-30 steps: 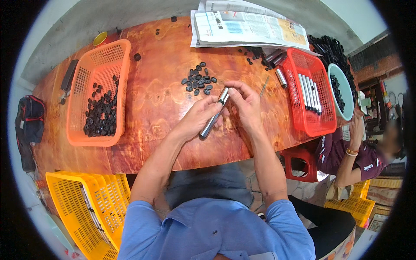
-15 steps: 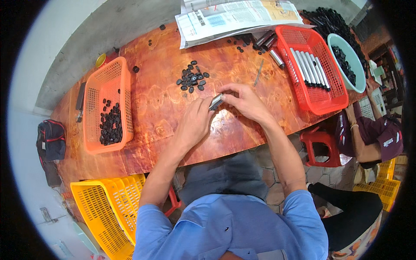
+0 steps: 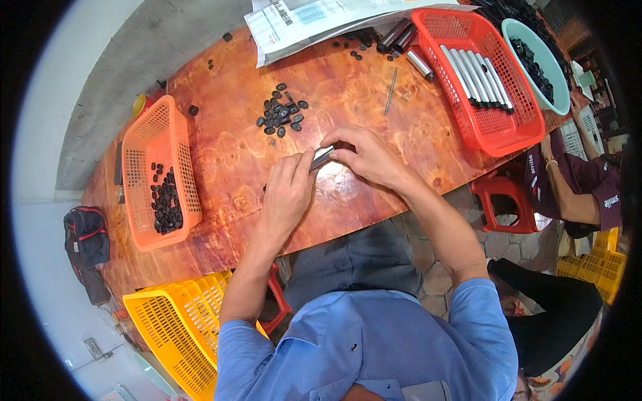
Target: The person repeatedly picks small black circular pieces from a table and inserts them into a silver cylindrical tube, then places the tube into a red basket. The person continues this process throughout the clip.
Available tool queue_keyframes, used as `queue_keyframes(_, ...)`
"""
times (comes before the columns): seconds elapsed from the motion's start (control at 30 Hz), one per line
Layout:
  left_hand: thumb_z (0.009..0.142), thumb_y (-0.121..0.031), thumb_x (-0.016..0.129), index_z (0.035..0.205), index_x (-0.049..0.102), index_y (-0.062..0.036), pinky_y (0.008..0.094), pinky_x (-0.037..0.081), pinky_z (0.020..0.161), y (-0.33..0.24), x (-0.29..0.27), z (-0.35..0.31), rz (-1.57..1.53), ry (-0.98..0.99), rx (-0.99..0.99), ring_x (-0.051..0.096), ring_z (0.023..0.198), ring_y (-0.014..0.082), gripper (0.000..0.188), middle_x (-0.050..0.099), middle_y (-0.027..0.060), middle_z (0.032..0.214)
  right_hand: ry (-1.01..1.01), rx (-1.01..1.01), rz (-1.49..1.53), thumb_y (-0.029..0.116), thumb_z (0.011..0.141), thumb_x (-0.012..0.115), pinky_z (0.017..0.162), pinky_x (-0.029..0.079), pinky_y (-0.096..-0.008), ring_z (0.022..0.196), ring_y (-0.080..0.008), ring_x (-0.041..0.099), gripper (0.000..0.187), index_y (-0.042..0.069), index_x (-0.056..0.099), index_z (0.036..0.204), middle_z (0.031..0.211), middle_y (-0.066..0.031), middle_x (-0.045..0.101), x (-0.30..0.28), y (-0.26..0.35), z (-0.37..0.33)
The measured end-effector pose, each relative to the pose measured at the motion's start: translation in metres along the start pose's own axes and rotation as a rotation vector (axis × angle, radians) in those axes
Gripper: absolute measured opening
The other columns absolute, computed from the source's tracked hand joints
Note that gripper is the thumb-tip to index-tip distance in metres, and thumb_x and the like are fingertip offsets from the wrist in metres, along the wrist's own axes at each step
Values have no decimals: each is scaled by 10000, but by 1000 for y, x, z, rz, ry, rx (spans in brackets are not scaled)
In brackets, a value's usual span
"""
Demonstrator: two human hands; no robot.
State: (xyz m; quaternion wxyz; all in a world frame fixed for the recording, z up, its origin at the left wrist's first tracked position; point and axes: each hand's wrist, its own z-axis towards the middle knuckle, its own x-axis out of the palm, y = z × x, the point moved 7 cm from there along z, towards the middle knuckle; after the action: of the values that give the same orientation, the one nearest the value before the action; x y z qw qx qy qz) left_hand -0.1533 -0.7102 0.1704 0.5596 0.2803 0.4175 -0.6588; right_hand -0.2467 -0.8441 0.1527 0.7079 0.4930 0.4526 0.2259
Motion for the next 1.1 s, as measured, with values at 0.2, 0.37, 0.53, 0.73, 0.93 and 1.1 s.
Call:
queue_keyframes(0.2, 806, -38, 779, 1232, 645, 12, 400, 519, 834, -3, 0, 0, -7, -23, 9, 636, 953, 288, 449, 655, 129, 1059, -102, -132, 8, 20, 866, 694, 841, 530, -401, 967, -328, 679, 196, 9, 704, 1061, 1011, -153, 714, -1, 2, -7)
queue_keyframes(0.37, 807, -42, 781, 1226, 641, 14, 406, 518, 841, -3, -2, -1, -3, -3, 11, 635, 953, 287, 445, 645, 132, 1069, -109, -159, -3, 0, 849, 691, 854, 532, -414, 976, -349, 678, 199, 9, 705, 1048, 1015, -159, 713, -1, 5, -9)
queue_keyframes(0.53, 779, -42, 806, 1181, 672, -5, 397, 528, 827, 0, -3, -3, -75, -13, -56, 647, 950, 282, 426, 662, 117, 1052, -80, -157, -62, -27, 853, 700, 884, 545, -386, 1009, -310, 698, 217, -13, 692, 1069, 1067, -140, 724, -1, 8, -14)
queue_keyframes(0.73, 752, -105, 839, 1118, 721, -77, 360, 488, 718, -5, -10, -1, 39, -23, -62, 661, 892, 232, 385, 681, 55, 983, -97, -197, -114, -35, 843, 705, 891, 544, -391, 1011, -318, 697, 206, -15, 687, 1048, 1055, -141, 722, 0, 13, -17)
queue_keyframes(0.93, 751, -110, 831, 1109, 723, -83, 362, 478, 709, 1, -11, 0, -17, -35, -56, 648, 847, 237, 374, 675, 49, 964, -19, -41, -69, 79, 871, 709, 894, 526, -412, 973, -329, 673, 167, -7, 697, 1014, 1015, -161, 709, 0, 10, 2)
queue_keyframes(1.1, 753, -111, 830, 1103, 717, -65, 366, 482, 714, 3, -9, -2, -30, -32, -40, 640, 848, 247, 371, 666, 63, 965, -277, 1, -508, 215, 927, 661, 1010, 416, -469, 1184, -379, 524, 359, -19, 614, 1195, 1210, -210, 593, 15, 19, 35)
